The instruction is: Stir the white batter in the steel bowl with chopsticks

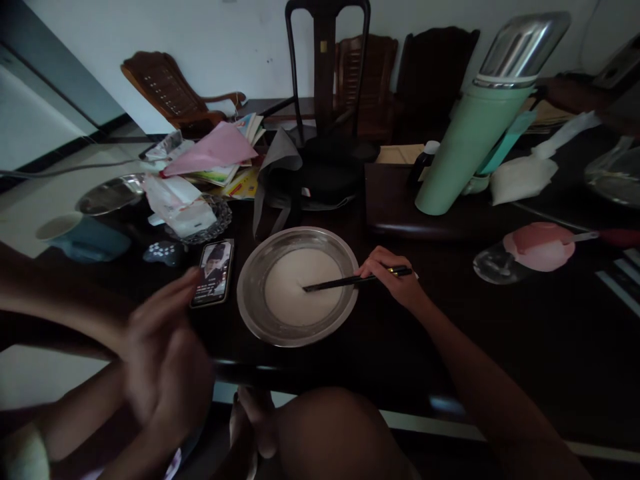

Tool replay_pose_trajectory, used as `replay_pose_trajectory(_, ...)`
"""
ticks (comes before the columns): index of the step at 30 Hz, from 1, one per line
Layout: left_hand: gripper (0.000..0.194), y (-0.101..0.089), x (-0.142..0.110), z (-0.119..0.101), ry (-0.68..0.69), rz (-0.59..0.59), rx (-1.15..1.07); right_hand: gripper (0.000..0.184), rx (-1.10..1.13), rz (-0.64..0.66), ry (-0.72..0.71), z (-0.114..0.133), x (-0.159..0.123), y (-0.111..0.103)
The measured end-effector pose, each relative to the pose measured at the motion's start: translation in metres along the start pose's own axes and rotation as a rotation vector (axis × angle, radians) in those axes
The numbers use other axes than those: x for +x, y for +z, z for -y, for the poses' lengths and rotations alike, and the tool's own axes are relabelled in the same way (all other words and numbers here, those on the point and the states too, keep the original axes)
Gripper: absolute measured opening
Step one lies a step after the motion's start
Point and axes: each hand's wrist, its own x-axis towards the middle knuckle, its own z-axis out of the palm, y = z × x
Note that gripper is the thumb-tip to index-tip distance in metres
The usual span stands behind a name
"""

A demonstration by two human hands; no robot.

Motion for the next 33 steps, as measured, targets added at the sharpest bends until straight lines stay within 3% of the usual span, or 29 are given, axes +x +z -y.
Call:
replay_pose_trajectory(1, 0.032, 0.003, 0.008, 0.011, 0.001, 0.032, 0.034, 0.031, 0.003, 0.017, -0.006, 0.0, 0.0, 0.0)
replay_pose_trajectory(3, 0.039, 0.013, 0.02, 0.04, -0.139, 0.038, 0.001, 0.029, -0.014, 0.052, -0.029, 0.001, 0.0, 0.001)
replay_pose_trajectory(7, 0.044, 0.031, 0.028, 0.097, -0.564, -0.063, -0.291, 0.025, -0.045, 0.035, -0.037, -0.001, 0.0, 0.002)
replay_pose_trajectory(10, 0.041, 0.036, 0.025, 0.11, -0.834, -0.078, -0.535, 0.029, 0.003, 0.01, -0.012, -0.003, 0.0, 0.001)
replay_pose_trajectory(13, 0.038, 0.036, 0.022, 0.108, -0.989, -0.13, -0.586, 0.028, -0.006, 0.043, -0.025, -0.004, 0.0, 0.002)
replay_pose_trajectory(19, 0.042, 0.035, 0.019, 0.103, -0.965, -0.145, -0.539, 0.029, 0.004, -0.016, -0.012, -0.003, 0.0, 0.003)
replay_pose_trajectory(24, 0.034, 0.037, 0.02, 0.101, -0.968, -0.258, -0.529, 0.024, -0.053, 0.056, -0.068, -0.003, 0.001, 0.002)
replay_pose_trajectory(28, 0.033, 0.039, 0.02, 0.099, -0.997, -0.247, -0.562, 0.029, -0.017, -0.025, -0.038, -0.003, 0.0, 0.0)
replay_pose_trajectory(33, 0.038, 0.037, 0.018, 0.097, -0.936, -0.268, -0.466, 0.023, -0.042, 0.074, -0.066, -0.004, 0.0, 0.002)
